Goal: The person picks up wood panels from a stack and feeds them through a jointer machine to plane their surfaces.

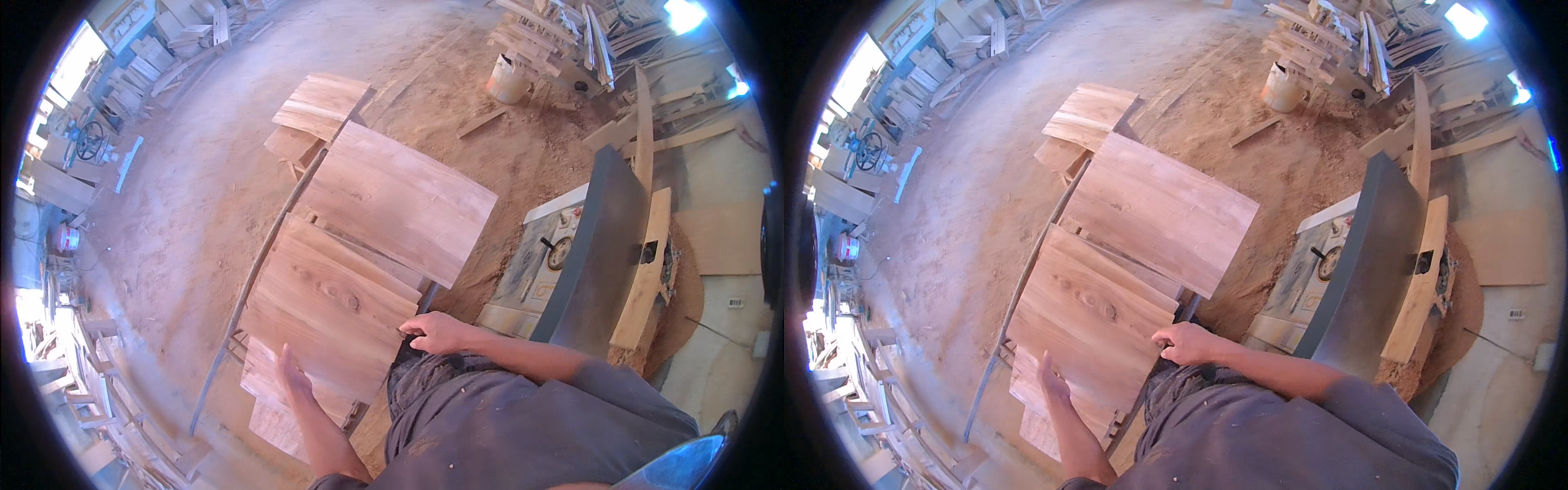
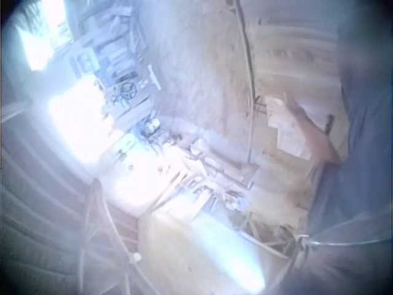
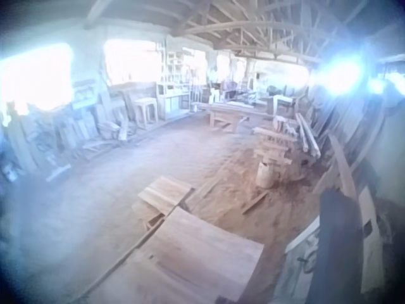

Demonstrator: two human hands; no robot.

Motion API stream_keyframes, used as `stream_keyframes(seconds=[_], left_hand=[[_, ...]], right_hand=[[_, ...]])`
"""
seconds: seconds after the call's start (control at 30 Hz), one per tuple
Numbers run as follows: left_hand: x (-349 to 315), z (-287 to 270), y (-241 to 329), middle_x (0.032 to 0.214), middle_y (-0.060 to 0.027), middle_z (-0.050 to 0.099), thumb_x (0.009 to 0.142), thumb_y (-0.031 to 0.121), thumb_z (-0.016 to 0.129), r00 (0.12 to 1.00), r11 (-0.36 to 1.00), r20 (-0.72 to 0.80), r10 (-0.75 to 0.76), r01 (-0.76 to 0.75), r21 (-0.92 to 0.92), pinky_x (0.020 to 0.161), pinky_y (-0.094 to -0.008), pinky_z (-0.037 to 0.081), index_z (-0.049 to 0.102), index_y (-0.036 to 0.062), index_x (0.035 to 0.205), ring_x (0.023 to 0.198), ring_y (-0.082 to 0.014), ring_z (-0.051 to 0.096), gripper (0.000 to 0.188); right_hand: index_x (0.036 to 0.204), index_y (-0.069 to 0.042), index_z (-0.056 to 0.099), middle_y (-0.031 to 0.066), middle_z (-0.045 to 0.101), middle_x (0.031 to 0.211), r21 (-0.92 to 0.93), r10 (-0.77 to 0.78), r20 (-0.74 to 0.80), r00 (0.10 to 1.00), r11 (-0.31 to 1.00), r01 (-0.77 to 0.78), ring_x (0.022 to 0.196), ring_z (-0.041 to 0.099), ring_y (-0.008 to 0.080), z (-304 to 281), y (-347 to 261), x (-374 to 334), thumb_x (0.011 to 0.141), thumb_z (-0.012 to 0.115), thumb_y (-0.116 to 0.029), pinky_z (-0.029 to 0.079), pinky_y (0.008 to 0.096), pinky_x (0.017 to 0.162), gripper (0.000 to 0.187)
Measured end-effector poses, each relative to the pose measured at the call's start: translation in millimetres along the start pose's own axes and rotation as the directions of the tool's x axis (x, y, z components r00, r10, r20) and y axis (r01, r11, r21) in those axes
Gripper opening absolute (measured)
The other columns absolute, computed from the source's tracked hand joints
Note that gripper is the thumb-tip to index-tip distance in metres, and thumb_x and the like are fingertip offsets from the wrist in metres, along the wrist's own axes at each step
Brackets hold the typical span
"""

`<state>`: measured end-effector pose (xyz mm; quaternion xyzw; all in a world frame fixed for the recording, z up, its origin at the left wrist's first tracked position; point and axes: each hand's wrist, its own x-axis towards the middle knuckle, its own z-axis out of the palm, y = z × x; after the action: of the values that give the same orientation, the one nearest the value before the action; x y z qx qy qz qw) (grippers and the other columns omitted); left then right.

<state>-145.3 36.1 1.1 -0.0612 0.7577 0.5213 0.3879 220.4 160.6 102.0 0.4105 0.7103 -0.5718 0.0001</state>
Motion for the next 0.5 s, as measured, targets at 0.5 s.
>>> stream_keyframes(seconds=[0.5], left_hand=[[25,93,-22,0.150,-0.0253,0.046,0.080,0.009,0.079,0.985,0.988,-0.126,0.114,-0.126,-0.092,0.109,-0.0478,0.045,0.020,-0.0087,0.157,0.129,-0.0378,0.054,0.099]], right_hand=[[0.127,-0.003,0.066,0.0195,0.071,0.118,-0.041,0.174,-0.103,0.979,0.983,-0.179,0.108,0.069,0.0306,-103,78,40,0.086,0.070,-0.021,0.054,0.0402,0.094,0.045]])
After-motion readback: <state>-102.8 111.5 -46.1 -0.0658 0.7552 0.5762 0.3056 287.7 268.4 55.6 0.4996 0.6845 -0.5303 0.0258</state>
